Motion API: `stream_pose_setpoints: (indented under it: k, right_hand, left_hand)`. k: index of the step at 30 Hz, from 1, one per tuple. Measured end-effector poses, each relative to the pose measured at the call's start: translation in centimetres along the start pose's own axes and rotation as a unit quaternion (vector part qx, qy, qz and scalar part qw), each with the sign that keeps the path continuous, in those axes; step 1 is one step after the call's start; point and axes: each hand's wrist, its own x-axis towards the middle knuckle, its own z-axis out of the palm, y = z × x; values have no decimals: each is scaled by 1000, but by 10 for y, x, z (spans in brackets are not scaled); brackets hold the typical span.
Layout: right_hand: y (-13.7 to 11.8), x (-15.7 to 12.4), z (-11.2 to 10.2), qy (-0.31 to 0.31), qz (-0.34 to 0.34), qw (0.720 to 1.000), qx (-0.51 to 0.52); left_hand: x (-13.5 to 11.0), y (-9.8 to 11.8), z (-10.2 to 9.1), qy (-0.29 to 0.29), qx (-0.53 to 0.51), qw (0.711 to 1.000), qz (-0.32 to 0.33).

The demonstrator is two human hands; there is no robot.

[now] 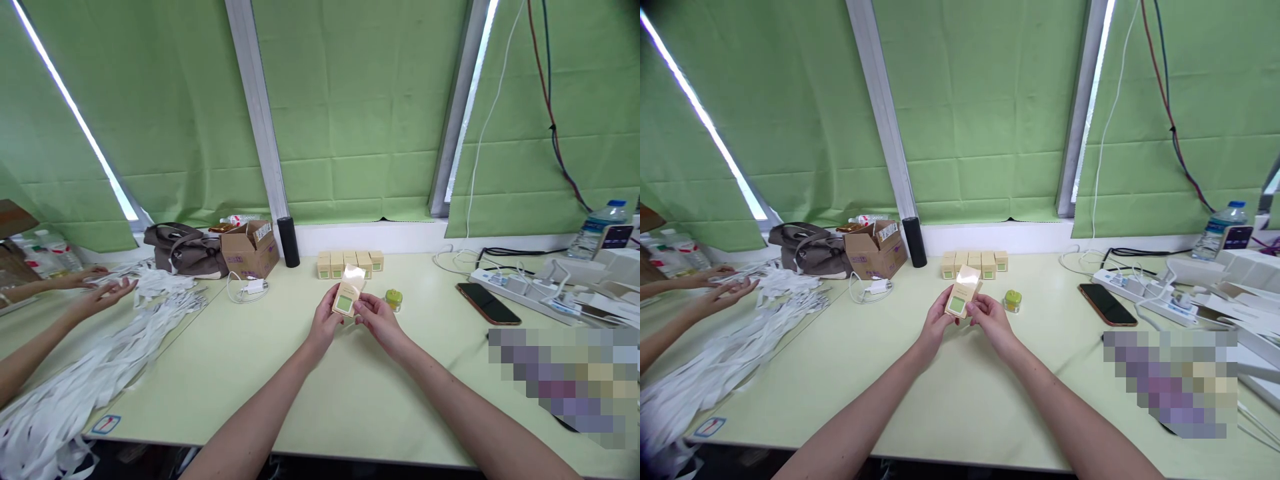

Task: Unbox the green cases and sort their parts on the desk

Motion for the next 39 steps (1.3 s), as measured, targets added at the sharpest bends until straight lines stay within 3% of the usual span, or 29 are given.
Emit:
stream_pose_setpoints:
  k: [9, 15, 22, 29, 36, 39]
  right_hand:
    - [-14, 13, 8, 3, 57, 997, 43]
    - [-3, 13, 11, 29, 60, 995, 70]
    - [-4, 10, 6, 50, 56, 996, 56]
    - [-4, 7, 7, 8, 41, 998, 49]
    - [-4, 7, 7, 12, 55, 995, 83]
    - [-4, 6, 5, 4, 52, 996, 73]
  left_hand:
    - [4, -6, 1, -21, -38, 999, 17]
    - [0, -15, -4, 14, 20, 999, 27]
    - [1, -4, -1, -3, 39, 998, 44]
    - [5, -3, 1, 37, 19, 999, 28]
    - [3, -5, 2, -7, 50, 999, 1]
    - [4, -6, 1, -2, 16, 1000, -1]
